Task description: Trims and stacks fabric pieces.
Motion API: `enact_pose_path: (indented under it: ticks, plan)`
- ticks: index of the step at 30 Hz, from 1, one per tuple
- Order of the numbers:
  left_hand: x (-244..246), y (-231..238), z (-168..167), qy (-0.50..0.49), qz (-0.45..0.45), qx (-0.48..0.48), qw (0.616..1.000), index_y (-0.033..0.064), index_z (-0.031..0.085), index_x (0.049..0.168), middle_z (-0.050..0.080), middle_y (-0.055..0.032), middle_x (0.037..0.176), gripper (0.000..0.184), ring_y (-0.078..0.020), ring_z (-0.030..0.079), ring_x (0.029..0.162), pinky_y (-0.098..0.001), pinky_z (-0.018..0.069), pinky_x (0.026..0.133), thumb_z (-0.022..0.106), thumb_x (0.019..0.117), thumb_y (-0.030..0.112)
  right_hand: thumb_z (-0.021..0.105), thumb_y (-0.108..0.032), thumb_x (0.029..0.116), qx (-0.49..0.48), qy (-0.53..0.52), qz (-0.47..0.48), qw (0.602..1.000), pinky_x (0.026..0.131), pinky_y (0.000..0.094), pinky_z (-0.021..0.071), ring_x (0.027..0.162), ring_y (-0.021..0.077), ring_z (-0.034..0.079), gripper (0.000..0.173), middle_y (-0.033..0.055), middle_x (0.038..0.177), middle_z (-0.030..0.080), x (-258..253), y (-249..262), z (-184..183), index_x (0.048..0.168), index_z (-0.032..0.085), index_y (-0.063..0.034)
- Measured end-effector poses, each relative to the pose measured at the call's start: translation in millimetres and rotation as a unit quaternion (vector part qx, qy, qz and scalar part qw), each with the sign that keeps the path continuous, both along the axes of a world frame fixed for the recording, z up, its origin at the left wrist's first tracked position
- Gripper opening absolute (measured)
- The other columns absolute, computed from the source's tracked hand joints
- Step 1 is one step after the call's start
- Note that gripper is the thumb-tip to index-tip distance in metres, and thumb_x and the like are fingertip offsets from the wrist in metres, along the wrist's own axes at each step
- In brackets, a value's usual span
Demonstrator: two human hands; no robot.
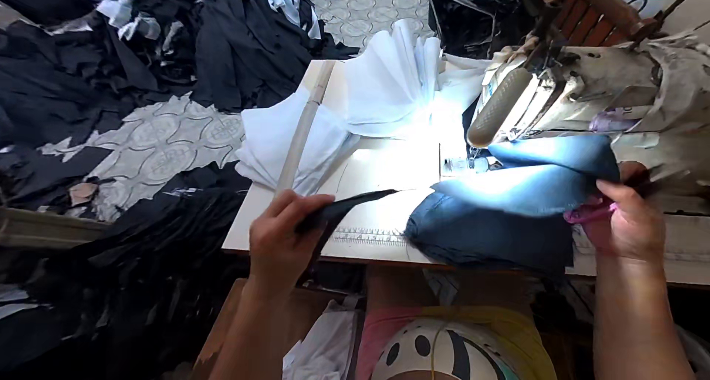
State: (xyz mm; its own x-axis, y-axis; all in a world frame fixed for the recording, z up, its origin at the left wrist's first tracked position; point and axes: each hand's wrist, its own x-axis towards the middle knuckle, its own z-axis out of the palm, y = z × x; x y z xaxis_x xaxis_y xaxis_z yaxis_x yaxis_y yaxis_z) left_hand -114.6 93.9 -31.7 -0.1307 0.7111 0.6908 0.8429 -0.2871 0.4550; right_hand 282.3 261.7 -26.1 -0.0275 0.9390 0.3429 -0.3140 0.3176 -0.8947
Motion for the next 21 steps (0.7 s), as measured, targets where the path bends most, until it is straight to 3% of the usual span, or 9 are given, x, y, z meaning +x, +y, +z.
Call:
enact_pose_path:
  ticks: [3, 5, 8, 10, 13, 15, 18, 19, 21]
  plan:
    - [-5, 6, -23, 0.022, 0.015, -0.004, 1.0, 0.0037, 0.076, 0.101, 0.064, -0.0136, 0.082, 0.025, -0.0126, 0.061, 0.079, -0.0206, 0.0495, 0.075, 0.064, 0.0979, 0.025, 0.066, -0.04, 0.0971, 0.114, -0.106, 0.262, 0.952, 0.087, 0.0134, 0.0537, 0.105, -0.0056, 0.065, 0.008, -0.0221, 0.121, 0.069, 46, 16, -15, 0.098, 0.074, -0.0419]
    - [-5, -2, -41, 0.016, 0.044, -0.08, 0.996, 0.0021, 0.076, 0.096, 0.068, -0.0152, 0.083, 0.023, -0.0196, 0.065, 0.078, -0.0303, 0.054, 0.073, 0.065, 0.093, 0.022, 0.068, -0.039, 0.0964, 0.096, -0.157, 0.337, 0.923, 0.081, 0.0115, 0.0516, 0.099, -0.007, 0.064, 0.006, -0.0215, 0.114, 0.07, 59, 21, -21, 0.096, 0.074, -0.0388]
    - [-7, -12, -54, -0.023, 0.048, -0.25, 0.967, -0.0032, 0.074, 0.099, 0.07, -0.02, 0.09, 0.028, -0.0359, 0.069, 0.083, -0.0582, 0.0545, 0.073, 0.064, 0.0929, 0.022, 0.07, -0.021, 0.0931, 0.023, -0.222, 0.264, 0.938, 0.07, 0.0095, 0.0527, 0.081, -0.0087, 0.066, 0.01, -0.0185, 0.092, 0.073, 47, 20, -13, 0.089, 0.069, -0.0301]
    - [-5, -14, -53, -0.039, 0.046, -0.274, 0.96, -0.0035, 0.073, 0.099, 0.068, -0.0184, 0.089, 0.03, -0.0341, 0.067, 0.082, -0.0573, 0.0531, 0.072, 0.063, 0.0934, 0.024, 0.064, -0.009, 0.0903, 0.033, -0.328, 0.186, 0.926, 0.069, 0.0081, 0.0486, 0.076, -0.0105, 0.06, 0.008, -0.0145, 0.088, 0.068, 25, 15, 2, 0.096, 0.064, -0.0136]
    - [-1, -10, -43, -0.057, 0.058, -0.252, 0.964, -0.0017, 0.073, 0.098, 0.068, -0.0145, 0.09, 0.031, -0.0257, 0.066, 0.083, -0.0474, 0.0536, 0.074, 0.062, 0.0939, 0.027, 0.07, -0.045, 0.0895, 0.157, -0.464, 0.143, 0.86, 0.064, 0.012, 0.042, 0.073, -0.0066, 0.05, 0.046, -0.0038, 0.093, 0.066, -7, -7, 15, 0.111, 0.069, -0.0036]
    - [1, -7, -44, -0.061, 0.064, -0.25, 0.964, -0.0012, 0.073, 0.1, 0.069, -0.0146, 0.092, 0.032, -0.0247, 0.067, 0.085, -0.0459, 0.0545, 0.076, 0.061, 0.0942, 0.028, 0.071, -0.059, 0.0829, 0.234, -0.519, 0.153, 0.808, 0.063, 0.0332, 0.0546, 0.078, 0.0148, 0.065, 0.058, 0.0072, 0.097, 0.07, -29, -32, 12, 0.111, 0.072, -0.008]
    - [8, -4, -49, -0.065, 0.065, -0.269, 0.959, -0.0044, 0.07, 0.106, 0.07, -0.0198, 0.099, 0.029, -0.0309, 0.069, 0.091, -0.0517, 0.0551, 0.081, 0.06, 0.0962, 0.02, 0.082, -0.021, 0.0767, 0.226, -0.569, 0.189, 0.768, 0.061, 0.0515, 0.0555, 0.078, 0.0335, 0.07, 0.029, 0.015, 0.095, 0.069, -53, -55, -19, 0.101, 0.074, -0.0064]
    - [10, -3, -50, -0.072, 0.066, -0.27, 0.958, -0.0054, 0.07, 0.108, 0.07, -0.0211, 0.1, 0.027, -0.0321, 0.07, 0.092, -0.0529, 0.0552, 0.082, 0.059, 0.0968, 0.017, 0.077, -0.013, 0.0806, 0.203, -0.56, 0.187, 0.781, 0.062, 0.0486, 0.0557, 0.077, 0.0314, 0.07, 0.018, 0.0149, 0.093, 0.069, -54, -55, -27, 0.097, 0.074, -0.0047]
    - [14, -3, -48, -0.108, 0.07, -0.266, 0.955, -0.0054, 0.067, 0.113, 0.071, -0.0194, 0.101, 0.026, -0.0241, 0.07, 0.092, -0.0448, 0.0561, 0.083, 0.055, 0.099, 0.013, 0.067, -0.015, 0.0913, 0.157, -0.49, 0.178, 0.839, 0.066, 0.0266, 0.0536, 0.075, 0.012, 0.064, 0.013, 0.0077, 0.087, 0.068, -48, -49, -33, 0.093, 0.073, -0.0038]
